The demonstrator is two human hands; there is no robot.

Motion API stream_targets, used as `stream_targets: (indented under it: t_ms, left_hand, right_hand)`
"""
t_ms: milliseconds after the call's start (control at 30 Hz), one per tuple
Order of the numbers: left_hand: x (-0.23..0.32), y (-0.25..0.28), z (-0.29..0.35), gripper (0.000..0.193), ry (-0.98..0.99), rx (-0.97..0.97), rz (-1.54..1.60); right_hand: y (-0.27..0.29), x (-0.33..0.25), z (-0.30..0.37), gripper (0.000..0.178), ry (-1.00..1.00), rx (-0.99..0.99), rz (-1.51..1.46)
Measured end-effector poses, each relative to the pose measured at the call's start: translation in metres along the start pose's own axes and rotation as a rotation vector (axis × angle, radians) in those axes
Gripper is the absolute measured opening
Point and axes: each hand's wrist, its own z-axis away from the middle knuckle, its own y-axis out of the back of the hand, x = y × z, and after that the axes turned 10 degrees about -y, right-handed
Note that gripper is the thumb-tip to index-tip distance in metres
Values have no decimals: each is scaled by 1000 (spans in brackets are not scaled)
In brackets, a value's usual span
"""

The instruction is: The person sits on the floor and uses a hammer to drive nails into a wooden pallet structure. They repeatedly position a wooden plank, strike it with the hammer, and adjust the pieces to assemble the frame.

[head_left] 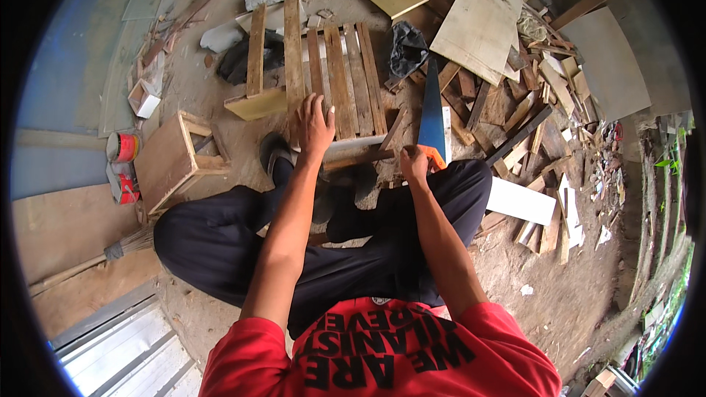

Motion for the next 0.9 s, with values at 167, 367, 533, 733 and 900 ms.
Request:
stream_targets:
  t_ms: [167, 367, 533, 733, 900]
  left_hand:
    - [3, -28, -17, 56, 8, -153, -76]
    - [15, -29, -21, 54, 42, -205, -64]
    - [15, -21, -28, 55, 67, -265, -109]
    - [20, -23, -33, 52, 76, -272, 10]
    - [15, -13, -34, 52, 117, -318, 24]
  right_hand:
    - [8, -27, -22, 31, 45, -65, 28]
    - [21, -67, -106, 30, 125, 71, 95]
    - [-1, -122, -191, 24, 175, 121, 184]
    - [-28, -114, -285, 18, 275, 135, 261]
    - [-74, -121, -304, 22, 233, 137, 351]
